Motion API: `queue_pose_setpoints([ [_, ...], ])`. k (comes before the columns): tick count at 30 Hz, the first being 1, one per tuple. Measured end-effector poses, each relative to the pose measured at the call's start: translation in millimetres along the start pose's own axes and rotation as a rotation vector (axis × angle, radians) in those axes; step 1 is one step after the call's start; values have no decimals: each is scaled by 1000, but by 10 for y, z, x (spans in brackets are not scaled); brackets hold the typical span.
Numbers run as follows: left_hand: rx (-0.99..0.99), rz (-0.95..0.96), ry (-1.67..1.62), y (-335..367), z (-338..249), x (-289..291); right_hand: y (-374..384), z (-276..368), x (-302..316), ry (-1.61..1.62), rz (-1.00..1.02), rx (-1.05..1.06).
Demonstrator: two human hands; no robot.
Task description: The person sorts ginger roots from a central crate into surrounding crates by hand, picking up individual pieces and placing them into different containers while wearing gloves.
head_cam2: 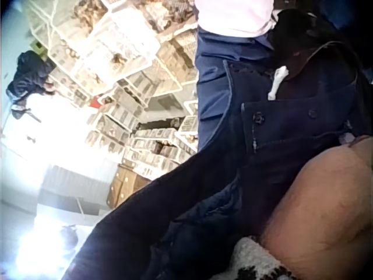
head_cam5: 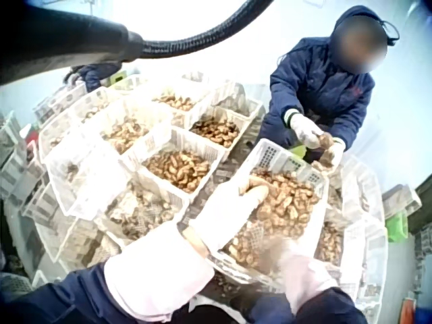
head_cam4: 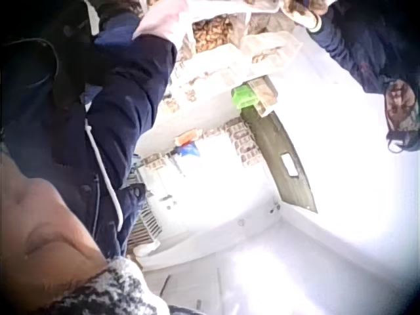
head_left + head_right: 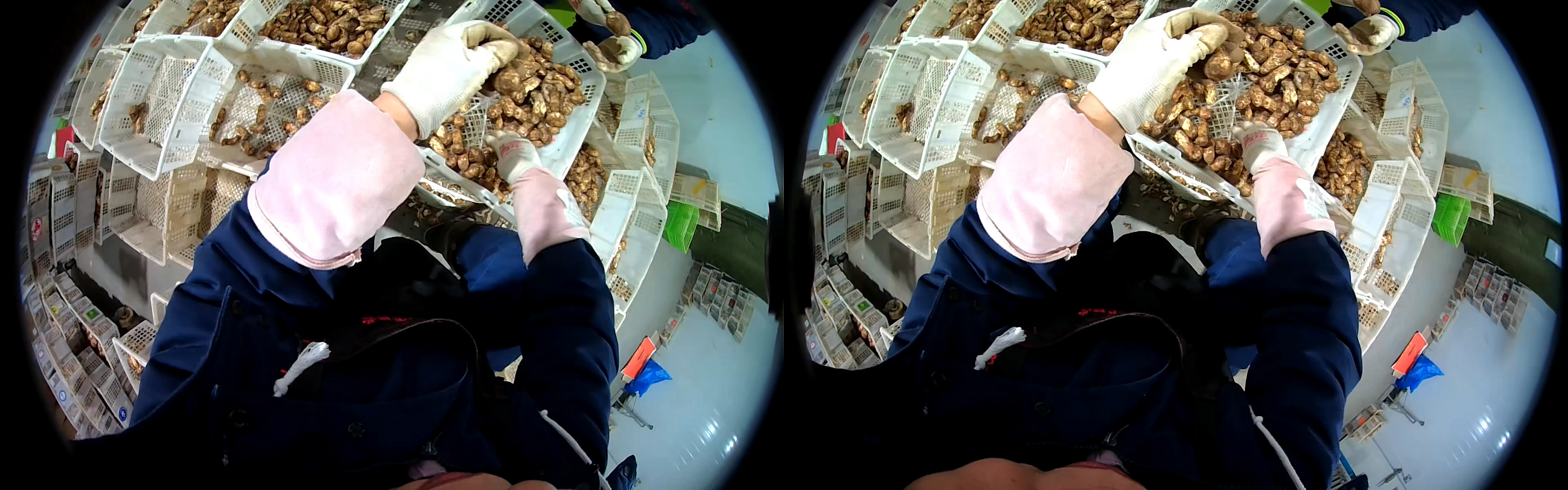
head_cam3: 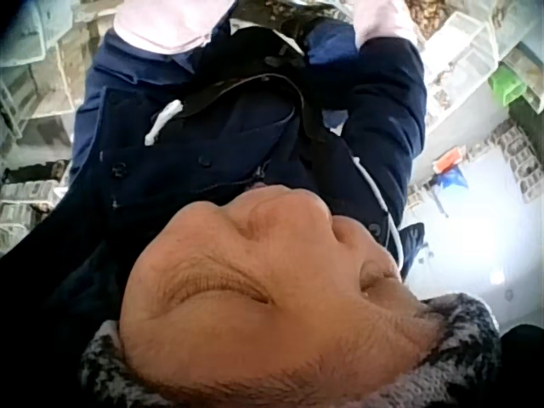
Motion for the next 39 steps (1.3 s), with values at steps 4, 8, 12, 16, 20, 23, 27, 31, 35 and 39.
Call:
queue_pose_setpoints([
  [4, 44, -73, -79, -55, 1, 131, -19, 97, 259, 144, 295, -65],
  [8, 71, 16, -411, 41, 144, 145, -52, -131, 234, 182, 392, -182],
  [12, 93, -62, -203, -39, 27, 205, -529, -504, 766, 843, 49, -432],
  [16, 122, 46, 53, -32, 132, 183, -1132, -531, 1405, 1680, -479, -268],
  [20, 147, 323, 181, -180, 102, -258, -1427, -332, 1484, 2328, -632, -148],
  [23, 270, 322, 231, -236, 282, -278, -1532, -206, 1549, 2496, -630, -55],
  [27, 197, 216, 324, -170, 281, -147, -1626, -92, 1622, 2379, -497, -140],
  [31, 208, 190, 239, -167, 244, -195, -1567, -159, 1503, 2235, -543, -41],
  [35, 210, 39, -103, -144, 262, -121, -1645, -262, 1645, 2113, -670, -34],
  [39, 222, 13, -128, -116, 285, -135, -1661, -370, 1594, 2114, -886, -81],
])
Point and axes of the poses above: each hand's wrist, its own y-axis towards the middle knuckle, its own x-axis out of the back of the hand, z = x × y, the point moved 10 cm from there along y, towards the middle knuckle, and after that the axes turned 1 degree about y, right-handed, at the moved point
